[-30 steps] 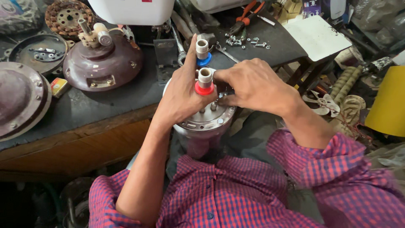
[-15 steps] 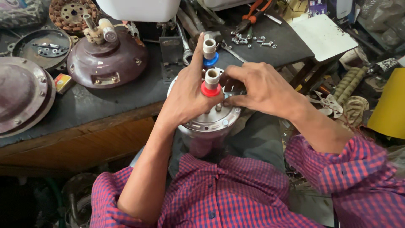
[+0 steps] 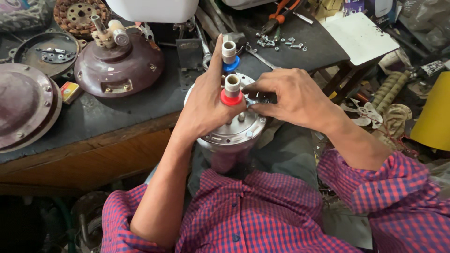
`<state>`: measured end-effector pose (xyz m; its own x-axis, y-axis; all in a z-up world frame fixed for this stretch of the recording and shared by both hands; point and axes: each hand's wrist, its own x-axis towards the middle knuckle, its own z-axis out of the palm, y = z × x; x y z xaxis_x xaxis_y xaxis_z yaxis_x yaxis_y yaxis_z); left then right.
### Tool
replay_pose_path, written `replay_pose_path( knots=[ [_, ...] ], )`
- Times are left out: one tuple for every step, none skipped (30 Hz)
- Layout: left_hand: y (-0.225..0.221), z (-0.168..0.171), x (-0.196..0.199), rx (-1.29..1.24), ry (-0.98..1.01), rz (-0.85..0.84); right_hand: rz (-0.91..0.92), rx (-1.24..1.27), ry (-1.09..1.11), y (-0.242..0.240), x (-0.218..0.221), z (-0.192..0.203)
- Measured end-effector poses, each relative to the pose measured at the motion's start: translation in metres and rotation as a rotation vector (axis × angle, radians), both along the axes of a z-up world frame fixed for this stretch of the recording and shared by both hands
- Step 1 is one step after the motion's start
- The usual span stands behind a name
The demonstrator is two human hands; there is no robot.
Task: The person assembles a cylindrical water heater by placing a lid with two pipes onto the tank and tightening the surrounding bolts. They use a wrench to secure the bolts in a circular pattern while holding the unit on their lap.
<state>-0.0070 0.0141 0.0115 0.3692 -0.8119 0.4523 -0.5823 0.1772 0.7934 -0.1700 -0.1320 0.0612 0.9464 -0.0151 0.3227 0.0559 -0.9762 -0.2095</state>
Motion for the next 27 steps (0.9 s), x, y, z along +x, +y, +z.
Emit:
replay_pose_path(
  knots=[
    [0.0, 0.0, 0.0, 0.003, -0.006, 0.002, -0.001, 0.019, -0.003, 0.0, -0.001, 0.0],
    [0.0, 0.001, 0.0, 0.006, -0.012, 0.009, 0.003, 0.036, -0.008, 0.001, 0.0, 0.001],
    [0.0, 0.001, 0.0, 0.008, -0.003, 0.012, 0.022, -0.004, -0.019, 0.001, 0.001, 0.001],
    [0.0, 0.001, -0.001, 0.013, 0.006, 0.015, 0.041, -0.041, -0.03, 0.002, 0.001, 0.001],
    [0.0, 0.0, -0.001, 0.017, 0.015, 0.017, 0.061, -0.079, -0.041, 0.002, 0.002, 0.001],
    [0.0, 0.0, -0.001, 0.015, 0.013, 0.012, 0.066, -0.111, -0.026, 0.002, 0.001, 0.002],
    [-0.001, 0.0, -0.001, 0.013, 0.01, 0.007, 0.071, -0.143, -0.011, 0.003, 0.001, 0.002],
    [0.0, 0.0, -0.001, 0.01, 0.008, 0.005, 0.079, -0.176, 0.004, 0.003, 0.002, 0.003],
    [0.0, 0.0, -0.001, -0.005, -0.002, 0.003, 0.086, -0.17, 0.002, 0.004, 0.002, 0.005],
    [0.0, 0.0, -0.001, -0.02, -0.012, 0.001, 0.093, -0.164, 0.0, 0.004, 0.003, 0.007],
    [0.0, 0.0, -0.001, -0.035, -0.022, -0.001, 0.1, -0.158, -0.002, 0.005, 0.003, 0.009],
    [0.0, 0.0, -0.001, -0.036, -0.018, -0.003, 0.101, -0.157, -0.01, 0.005, 0.003, 0.011],
    [0.0, 0.0, -0.001, -0.037, -0.014, -0.005, 0.103, -0.156, -0.017, 0.005, 0.003, 0.013],
    [0.0, 0.0, -0.001, -0.036, -0.008, -0.006, 0.106, -0.153, -0.022, 0.004, 0.002, 0.015],
    [0.001, 0.001, -0.001, -0.014, 0.0, 0.002, 0.088, -0.073, -0.03, 0.001, 0.001, 0.016],
    [0.0, 0.001, -0.001, 0.006, 0.008, 0.005, 0.067, 0.005, -0.036, -0.005, -0.001, 0.019],
    [0.0, 0.002, -0.002, 0.026, 0.017, 0.009, 0.045, 0.083, -0.043, -0.013, -0.004, 0.021],
    [0.0, 0.002, -0.001, 0.027, 0.019, 0.005, 0.015, 0.061, -0.062, -0.022, -0.005, 0.02],
    [0.0, 0.002, -0.001, 0.028, 0.022, 0.002, -0.016, 0.04, -0.081, -0.033, -0.007, 0.019],
    [0.0, 0.003, -0.001, 0.026, 0.024, -0.001, -0.047, 0.014, -0.101, -0.047, -0.009, 0.017],
    [0.001, 0.003, -0.001, 0.021, 0.01, 0.006, -0.139, -0.015, -0.137, -0.062, -0.009, 0.013],
    [0.001, 0.003, -0.002, 0.015, -0.004, 0.015, -0.23, -0.046, -0.173, -0.078, -0.008, 0.006],
    [0.002, 0.003, -0.002, 0.008, -0.017, 0.024, -0.321, -0.077, -0.21, -0.096, -0.006, -0.001],
    [0.002, 0.003, -0.002, 0.011, -0.01, 0.021, -0.36, -0.029, -0.241, -0.114, -0.002, -0.009],
    [0.003, 0.004, -0.002, 0.013, -0.002, 0.018, -0.399, 0.019, -0.272, -0.13, 0.004, -0.02],
    [0.003, 0.005, -0.002, 0.017, 0.003, 0.016, -0.437, 0.069, -0.305, -0.143, 0.009, -0.033],
    [0.003, 0.005, -0.002, 0.017, 0.001, 0.015, -0.506, 0.004, -0.287, -0.152, 0.012, -0.049]
  ],
)
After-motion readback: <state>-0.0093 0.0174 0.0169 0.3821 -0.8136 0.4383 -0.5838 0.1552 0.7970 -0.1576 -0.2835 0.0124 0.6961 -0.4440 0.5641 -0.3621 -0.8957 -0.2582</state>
